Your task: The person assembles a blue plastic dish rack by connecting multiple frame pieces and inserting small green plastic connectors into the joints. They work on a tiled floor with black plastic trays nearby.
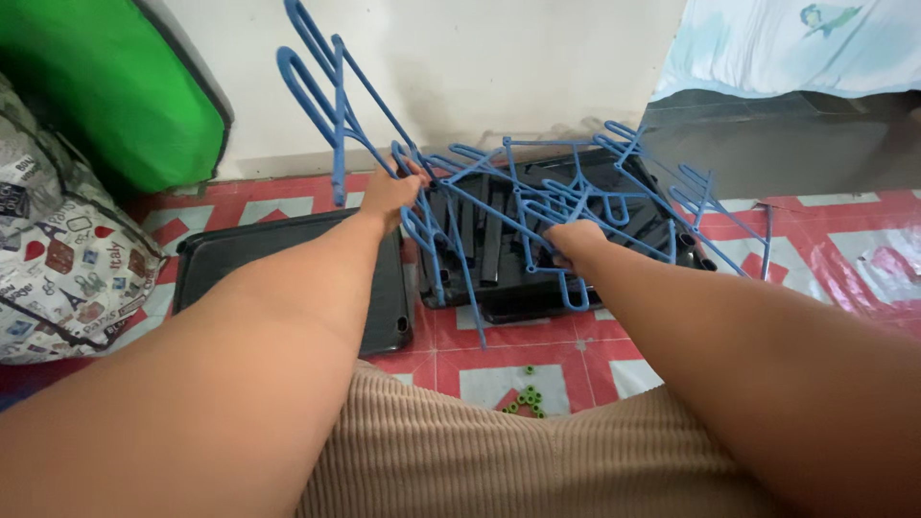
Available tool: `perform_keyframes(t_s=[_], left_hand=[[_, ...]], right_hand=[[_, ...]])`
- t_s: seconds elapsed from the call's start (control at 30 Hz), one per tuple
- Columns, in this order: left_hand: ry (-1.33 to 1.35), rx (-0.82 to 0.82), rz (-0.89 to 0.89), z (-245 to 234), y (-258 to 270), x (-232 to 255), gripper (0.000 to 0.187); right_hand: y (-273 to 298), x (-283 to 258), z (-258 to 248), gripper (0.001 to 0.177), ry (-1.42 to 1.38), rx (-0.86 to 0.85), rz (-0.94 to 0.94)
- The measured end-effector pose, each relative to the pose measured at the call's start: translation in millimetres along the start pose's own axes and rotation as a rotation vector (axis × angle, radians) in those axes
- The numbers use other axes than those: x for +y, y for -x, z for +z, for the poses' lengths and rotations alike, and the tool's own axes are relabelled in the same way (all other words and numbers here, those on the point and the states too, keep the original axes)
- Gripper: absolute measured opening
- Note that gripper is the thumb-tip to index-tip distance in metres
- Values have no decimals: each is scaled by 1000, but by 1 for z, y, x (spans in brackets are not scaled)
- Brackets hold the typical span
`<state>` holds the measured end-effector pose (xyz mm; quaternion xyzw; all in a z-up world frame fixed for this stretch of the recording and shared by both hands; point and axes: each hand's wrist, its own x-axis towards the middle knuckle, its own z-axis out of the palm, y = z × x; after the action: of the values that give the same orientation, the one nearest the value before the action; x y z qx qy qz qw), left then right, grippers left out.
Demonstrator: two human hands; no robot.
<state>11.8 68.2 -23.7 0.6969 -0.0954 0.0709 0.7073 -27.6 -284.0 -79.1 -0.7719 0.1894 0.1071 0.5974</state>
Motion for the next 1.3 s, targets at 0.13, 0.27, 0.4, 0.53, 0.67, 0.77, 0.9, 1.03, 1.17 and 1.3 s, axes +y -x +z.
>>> perform_keyframes(t_s=[0.13,0.27,0.4,0.53,0.67,0.77,0.9,1.03,1.17,1.3], left_hand=[[17,31,-9,-1,-1,4,16],[-14,71,-62,1,-3,7,14],[-39,70,80,8,-8,4,10],[-75,25,104,11,-16,0,9],[-158,100,64,19,-33,-6,8],[-76,9,134,24,-51,-8,13],[-43,58,15,29,-77,-14,7],[-61,28,146,35,-79,-30,12],[-22,-54,110,31,-75,-29,11],[-180,66,27,28,-70,-18,9]], right_hand=[[20,-17,0,18,8,146,-78],[48,-42,4,20,89,322,-345],[48,-71,4,15,-248,6,-355],[25,-76,-9,23,-455,-278,-317],[3,-75,-28,18,-472,-408,-344],[-6,-83,-36,17,-534,-462,-231],[-4,-83,-35,22,-524,-323,-115],[2,-81,-37,23,-520,-334,-73],[9,-80,-40,26,-542,-293,-95],[15,-80,-37,26,-563,-265,-129]])
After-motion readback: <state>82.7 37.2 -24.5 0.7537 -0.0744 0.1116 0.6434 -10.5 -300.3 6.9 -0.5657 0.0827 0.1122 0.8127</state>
